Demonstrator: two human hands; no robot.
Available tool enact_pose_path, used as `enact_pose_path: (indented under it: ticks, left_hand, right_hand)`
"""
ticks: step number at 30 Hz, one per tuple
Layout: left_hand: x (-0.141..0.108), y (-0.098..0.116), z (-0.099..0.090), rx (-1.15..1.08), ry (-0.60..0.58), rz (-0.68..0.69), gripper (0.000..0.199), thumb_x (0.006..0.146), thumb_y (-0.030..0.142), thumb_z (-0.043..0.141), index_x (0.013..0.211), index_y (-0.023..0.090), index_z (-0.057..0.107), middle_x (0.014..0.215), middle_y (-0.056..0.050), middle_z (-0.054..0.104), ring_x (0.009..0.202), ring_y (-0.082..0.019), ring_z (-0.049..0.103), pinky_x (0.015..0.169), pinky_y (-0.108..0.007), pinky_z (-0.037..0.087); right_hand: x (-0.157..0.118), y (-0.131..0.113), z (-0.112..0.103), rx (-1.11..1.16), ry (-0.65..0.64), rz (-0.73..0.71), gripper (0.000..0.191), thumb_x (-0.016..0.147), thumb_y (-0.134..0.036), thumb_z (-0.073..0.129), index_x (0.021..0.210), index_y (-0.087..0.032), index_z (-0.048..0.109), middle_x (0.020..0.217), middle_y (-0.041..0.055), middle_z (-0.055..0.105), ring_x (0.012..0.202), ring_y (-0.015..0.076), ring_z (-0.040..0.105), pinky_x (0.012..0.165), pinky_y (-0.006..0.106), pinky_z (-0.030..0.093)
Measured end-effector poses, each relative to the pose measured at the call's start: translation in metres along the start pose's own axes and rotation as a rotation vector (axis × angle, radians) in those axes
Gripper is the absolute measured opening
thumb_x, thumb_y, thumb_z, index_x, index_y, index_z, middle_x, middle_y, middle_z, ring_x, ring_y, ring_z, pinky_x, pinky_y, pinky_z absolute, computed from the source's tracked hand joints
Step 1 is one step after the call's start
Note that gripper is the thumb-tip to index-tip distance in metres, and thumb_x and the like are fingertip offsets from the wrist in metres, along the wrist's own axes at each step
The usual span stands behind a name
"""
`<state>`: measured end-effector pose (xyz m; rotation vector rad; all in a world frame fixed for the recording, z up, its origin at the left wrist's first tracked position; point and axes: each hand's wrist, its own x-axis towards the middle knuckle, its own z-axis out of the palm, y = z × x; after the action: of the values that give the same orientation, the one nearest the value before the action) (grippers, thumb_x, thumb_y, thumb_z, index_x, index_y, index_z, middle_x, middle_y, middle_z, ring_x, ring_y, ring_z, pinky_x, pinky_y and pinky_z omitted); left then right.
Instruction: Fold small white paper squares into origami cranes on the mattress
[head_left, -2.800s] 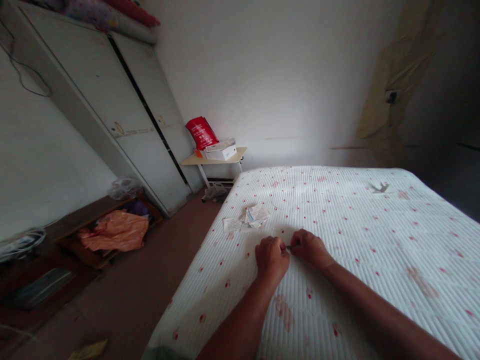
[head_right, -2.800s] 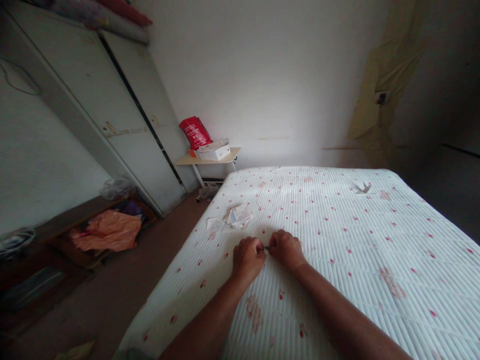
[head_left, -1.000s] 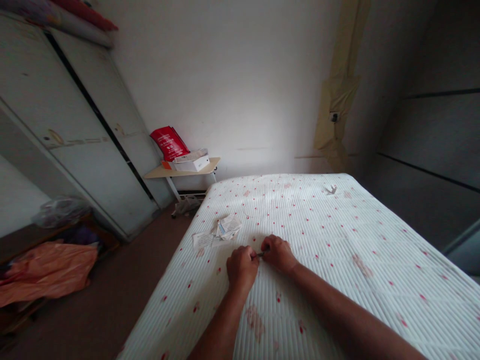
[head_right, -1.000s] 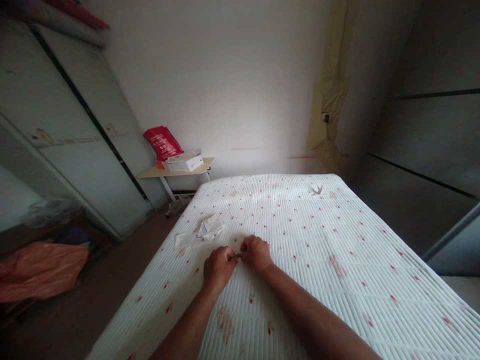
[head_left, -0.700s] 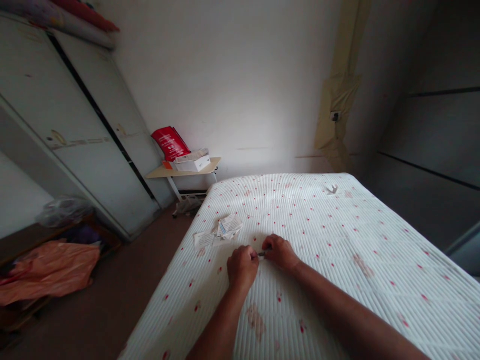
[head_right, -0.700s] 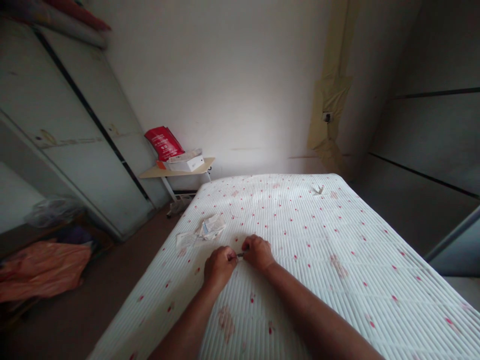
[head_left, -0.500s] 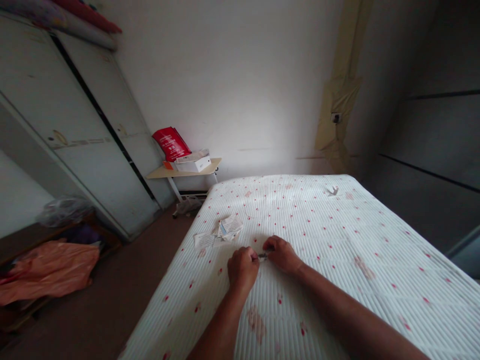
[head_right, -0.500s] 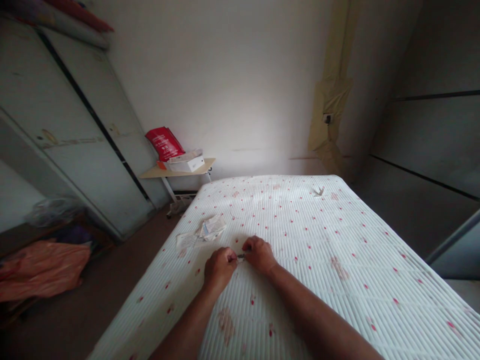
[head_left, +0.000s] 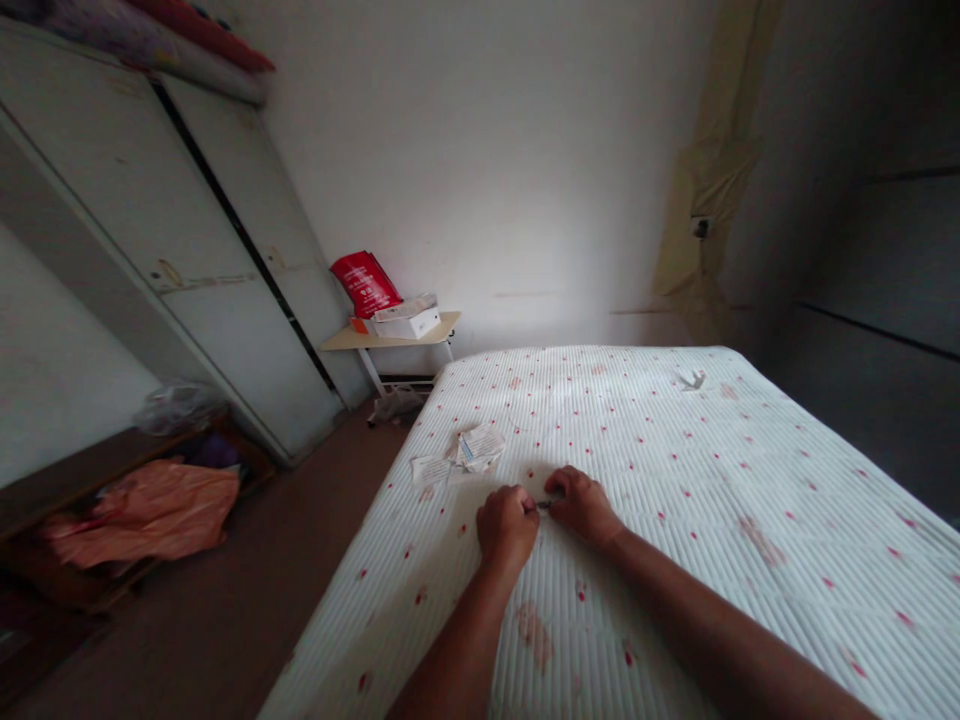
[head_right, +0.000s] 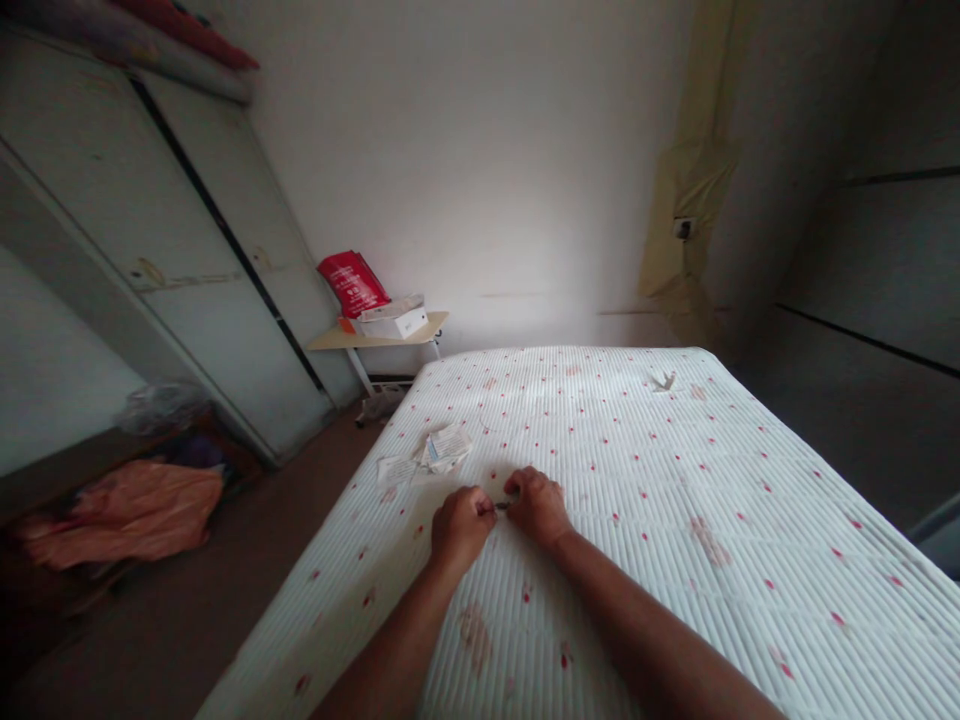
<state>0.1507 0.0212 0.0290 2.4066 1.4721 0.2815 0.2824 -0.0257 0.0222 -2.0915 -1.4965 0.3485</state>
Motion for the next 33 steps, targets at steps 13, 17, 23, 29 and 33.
enact_pose_path:
  ticks: [13,17,23,29,33]
  left_hand:
    - [-0.005,-0.004,0.006,-0.074,0.091,0.039,0.008,0.078,0.017,0.054,0.078,0.021,0.061,0.086,-0.001,0.065,0.085,-0.016,0.056,0.073,-0.026,0.036]
    - [-0.007,-0.005,0.010,-0.138,0.136,0.049,0.013,0.073,0.015,0.057,0.084,0.021,0.062,0.087,0.000,0.065,0.085,-0.016,0.056,0.076,-0.027,0.037]
    - [-0.010,-0.006,0.013,-0.204,0.213,0.079,0.019,0.072,0.014,0.058,0.089,0.021,0.063,0.092,-0.002,0.063,0.091,-0.018,0.054,0.082,-0.029,0.038]
    - [-0.012,-0.004,0.010,-0.196,0.217,0.082,0.029,0.071,0.014,0.059,0.099,0.022,0.060,0.102,-0.003,0.060,0.100,-0.020,0.050,0.088,-0.030,0.037]
    - [-0.012,-0.002,0.008,-0.184,0.198,0.085,0.030,0.073,0.014,0.059,0.102,0.022,0.059,0.103,-0.004,0.060,0.101,-0.020,0.049,0.088,-0.031,0.036]
  right_hand:
    - [0.001,0.021,-0.003,0.193,-0.071,-0.194,0.035,0.063,0.001,0.046,0.088,-0.017,0.063,0.094,0.0047,0.061,0.089,0.0157,0.057,0.080,0.025,0.042]
    - [-0.002,0.020,-0.004,0.096,-0.061,-0.293,0.026,0.067,-0.006,0.052,0.087,-0.016,0.064,0.093,0.0058,0.061,0.089,0.0172,0.056,0.081,0.026,0.041]
    - [-0.003,0.017,-0.002,0.005,-0.034,-0.287,0.017,0.071,-0.013,0.056,0.086,-0.018,0.064,0.090,0.0043,0.060,0.085,0.0163,0.055,0.076,0.026,0.040]
    - [-0.004,0.010,-0.006,-0.029,-0.044,-0.231,0.012,0.071,-0.013,0.056,0.078,-0.018,0.064,0.085,0.0030,0.059,0.081,0.0152,0.054,0.071,0.024,0.038]
    - [-0.002,0.010,-0.005,-0.045,-0.059,-0.231,0.010,0.071,-0.014,0.055,0.076,-0.017,0.064,0.082,0.0028,0.059,0.078,0.0145,0.054,0.068,0.023,0.037]
